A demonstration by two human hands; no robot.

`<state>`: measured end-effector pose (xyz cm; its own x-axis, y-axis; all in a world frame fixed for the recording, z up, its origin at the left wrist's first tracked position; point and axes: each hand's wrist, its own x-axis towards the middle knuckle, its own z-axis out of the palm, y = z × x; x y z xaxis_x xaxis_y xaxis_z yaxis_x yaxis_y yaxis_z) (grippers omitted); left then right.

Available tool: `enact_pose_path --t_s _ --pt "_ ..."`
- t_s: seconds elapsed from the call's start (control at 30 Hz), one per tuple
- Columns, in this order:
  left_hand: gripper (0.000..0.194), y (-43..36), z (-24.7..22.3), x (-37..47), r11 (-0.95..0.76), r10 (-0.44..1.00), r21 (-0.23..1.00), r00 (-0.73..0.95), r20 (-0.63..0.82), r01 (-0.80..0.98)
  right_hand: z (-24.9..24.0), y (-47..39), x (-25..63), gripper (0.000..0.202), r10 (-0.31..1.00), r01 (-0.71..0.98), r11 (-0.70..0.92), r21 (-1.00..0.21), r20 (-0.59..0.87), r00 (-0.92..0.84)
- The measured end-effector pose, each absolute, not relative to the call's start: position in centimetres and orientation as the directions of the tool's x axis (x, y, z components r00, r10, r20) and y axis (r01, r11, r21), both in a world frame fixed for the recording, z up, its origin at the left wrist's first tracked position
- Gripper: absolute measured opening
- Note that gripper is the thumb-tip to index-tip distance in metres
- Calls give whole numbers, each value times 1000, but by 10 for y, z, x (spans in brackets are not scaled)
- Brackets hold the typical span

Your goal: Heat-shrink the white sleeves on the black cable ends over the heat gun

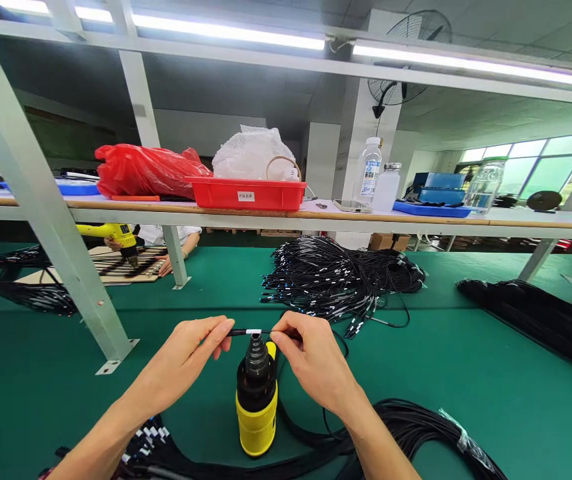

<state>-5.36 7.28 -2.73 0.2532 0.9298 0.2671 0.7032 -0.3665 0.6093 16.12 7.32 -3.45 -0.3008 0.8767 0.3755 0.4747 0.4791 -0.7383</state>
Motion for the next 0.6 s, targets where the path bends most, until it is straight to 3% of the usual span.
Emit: enact_pose_path --t_s 0.2,0.47,0.6 --pt "42 73 -30 -52 -363 931 635 242 272 682 -35 73 164 33 873 540 487 -686 358 -332" --pt "22 74 -32 -55 -374 923 630 210 322 680 -43 81 161 17 874 475 485 -734 398 -279" --pt "20 73 -33 -55 -388 915 599 214 342 700 -42 81 161 16 876 469 482 -740 410 -254"
